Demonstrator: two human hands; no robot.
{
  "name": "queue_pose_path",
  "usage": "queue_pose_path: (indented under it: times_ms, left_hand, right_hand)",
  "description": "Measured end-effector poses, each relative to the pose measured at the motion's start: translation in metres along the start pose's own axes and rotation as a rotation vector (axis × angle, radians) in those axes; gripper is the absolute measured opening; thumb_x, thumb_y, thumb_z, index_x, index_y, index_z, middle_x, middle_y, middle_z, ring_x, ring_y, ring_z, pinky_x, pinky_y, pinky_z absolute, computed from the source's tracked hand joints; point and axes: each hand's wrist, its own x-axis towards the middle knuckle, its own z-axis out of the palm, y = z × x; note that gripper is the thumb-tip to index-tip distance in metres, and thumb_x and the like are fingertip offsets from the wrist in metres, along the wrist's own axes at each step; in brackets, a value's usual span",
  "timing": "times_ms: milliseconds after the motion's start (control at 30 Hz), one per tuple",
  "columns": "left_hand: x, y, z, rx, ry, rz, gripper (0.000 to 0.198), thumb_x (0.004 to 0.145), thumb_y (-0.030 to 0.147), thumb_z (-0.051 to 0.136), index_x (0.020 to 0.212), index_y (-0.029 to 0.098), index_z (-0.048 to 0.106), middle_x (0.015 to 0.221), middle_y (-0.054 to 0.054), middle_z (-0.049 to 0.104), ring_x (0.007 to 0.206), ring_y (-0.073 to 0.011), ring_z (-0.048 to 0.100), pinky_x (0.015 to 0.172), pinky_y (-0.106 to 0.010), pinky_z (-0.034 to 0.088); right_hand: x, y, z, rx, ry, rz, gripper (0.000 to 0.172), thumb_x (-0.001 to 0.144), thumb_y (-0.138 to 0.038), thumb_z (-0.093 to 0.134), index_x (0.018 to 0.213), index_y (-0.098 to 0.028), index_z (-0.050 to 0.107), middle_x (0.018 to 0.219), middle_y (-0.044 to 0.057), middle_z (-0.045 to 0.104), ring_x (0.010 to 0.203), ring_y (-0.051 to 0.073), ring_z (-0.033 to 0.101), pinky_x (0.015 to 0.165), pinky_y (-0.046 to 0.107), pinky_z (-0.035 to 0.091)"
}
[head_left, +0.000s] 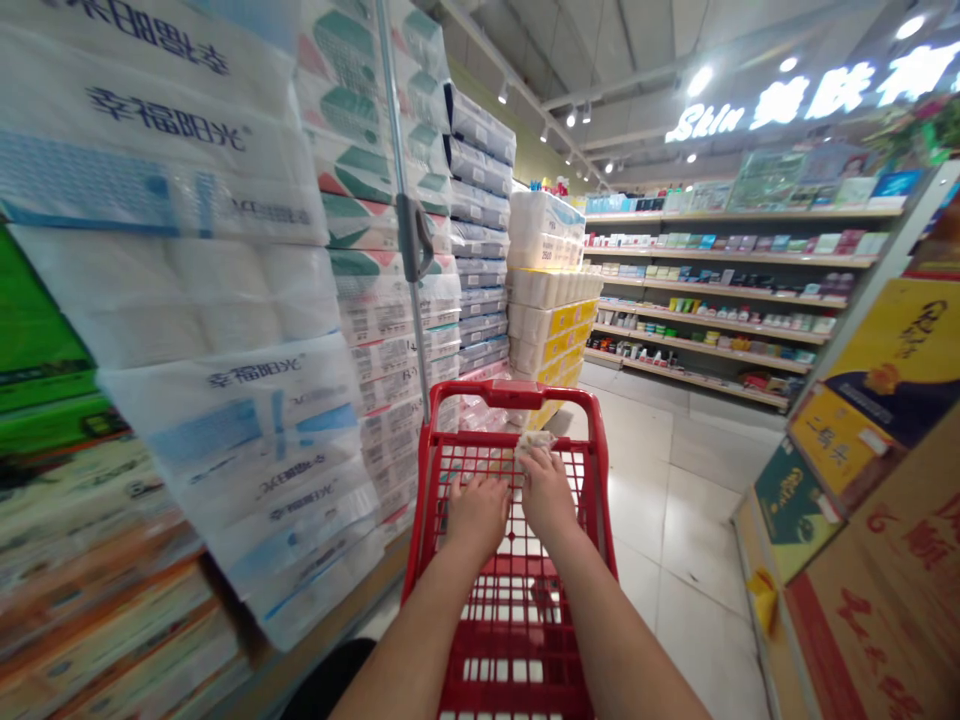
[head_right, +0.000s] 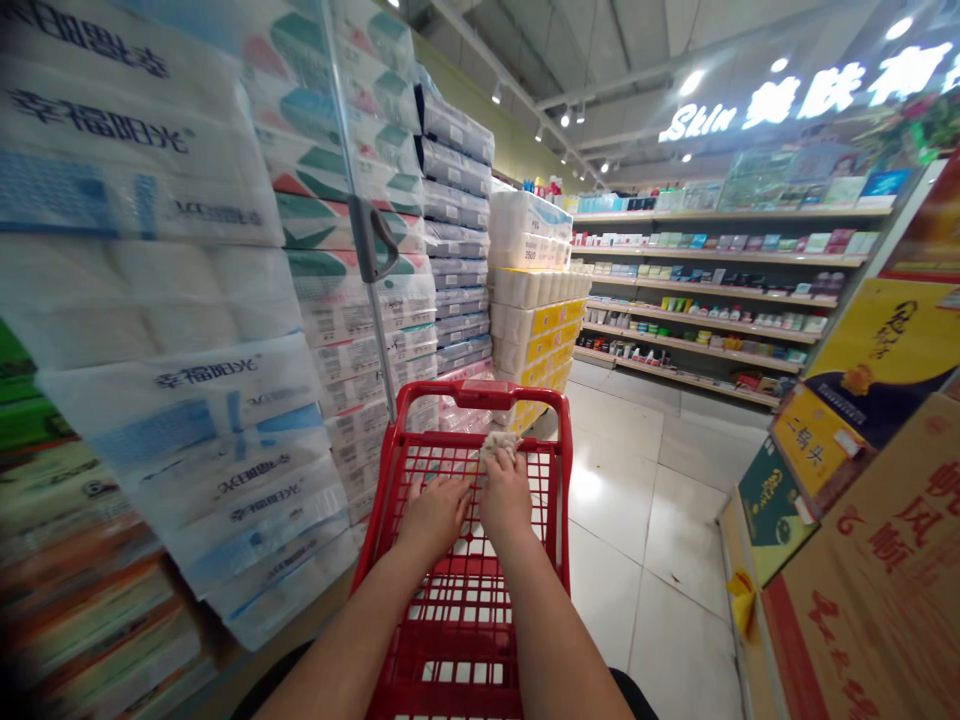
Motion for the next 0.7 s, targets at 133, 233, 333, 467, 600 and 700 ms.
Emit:
queue_pose_path:
  times_ms: [133,233,333,467,600,700]
  left_hand:
    - [0.001,-0.001,0.001,0.002,-0.014,-0.010,0.030,0.094,0.023,0.038,0.108,0.023,0.064,0.112,-0.007,0.069,0.112,-0.0239,0.056,0.108,-0.054,0.027]
    - [0.001,-0.001,0.001,-0.012,0.012,0.003,0.030,0.095,0.028,0.037,0.112,0.025,0.063,0.112,-0.006,0.069,0.110,-0.0243,0.057,0.107,-0.055,0.027]
    - [0.000,0.000,0.001,-0.013,0.003,0.003,0.031,0.094,0.027,0.038,0.112,0.025,0.063,0.111,-0.006,0.070,0.110,-0.0246,0.057,0.107,-0.056,0.027]
    - [0.000,-0.002,0.002,0.000,-0.005,0.001,0.031,0.091,0.018,0.040,0.109,0.024,0.064,0.112,-0.007,0.069,0.112,-0.0239,0.056,0.108,-0.054,0.027]
    - [0.000,-0.002,0.004,0.005,0.020,0.015,0.031,0.095,0.028,0.037,0.112,0.025,0.063,0.112,-0.006,0.069,0.110,-0.0242,0.057,0.107,-0.055,0.028]
    - [0.002,-0.002,0.004,0.005,0.023,0.017,0.031,0.096,0.029,0.036,0.109,0.026,0.064,0.110,-0.005,0.070,0.108,-0.0242,0.058,0.105,-0.056,0.029]
  right_hand:
    - [0.001,-0.001,0.000,0.062,-0.093,-0.120,0.044,0.080,-0.004,0.047,0.112,-0.024,0.071,0.120,0.004,0.065,0.111,0.021,0.053,0.098,0.033,0.041]
    - [0.000,-0.001,-0.004,-0.041,0.016,0.012,0.043,0.082,-0.008,0.048,0.118,-0.022,0.068,0.124,0.007,0.063,0.113,0.025,0.051,0.099,0.038,0.039]
    - [-0.002,-0.007,-0.004,-0.085,0.007,0.012,0.038,0.083,-0.010,0.050,0.113,-0.021,0.069,0.119,0.009,0.065,0.112,0.027,0.050,0.098,0.039,0.038]
    - [-0.003,-0.013,-0.001,-0.032,-0.103,-0.141,0.032,0.083,-0.010,0.051,0.102,-0.023,0.072,0.115,0.006,0.066,0.110,0.025,0.052,0.099,0.036,0.039]
    - [0.000,-0.002,-0.002,-0.059,0.013,0.026,0.044,0.083,-0.007,0.048,0.122,-0.021,0.064,0.130,0.008,0.059,0.115,0.025,0.049,0.099,0.037,0.039]
    - [0.001,0.004,0.002,-0.050,0.014,0.006,0.042,0.084,-0.008,0.048,0.120,-0.020,0.065,0.126,0.009,0.060,0.113,0.025,0.050,0.100,0.037,0.038]
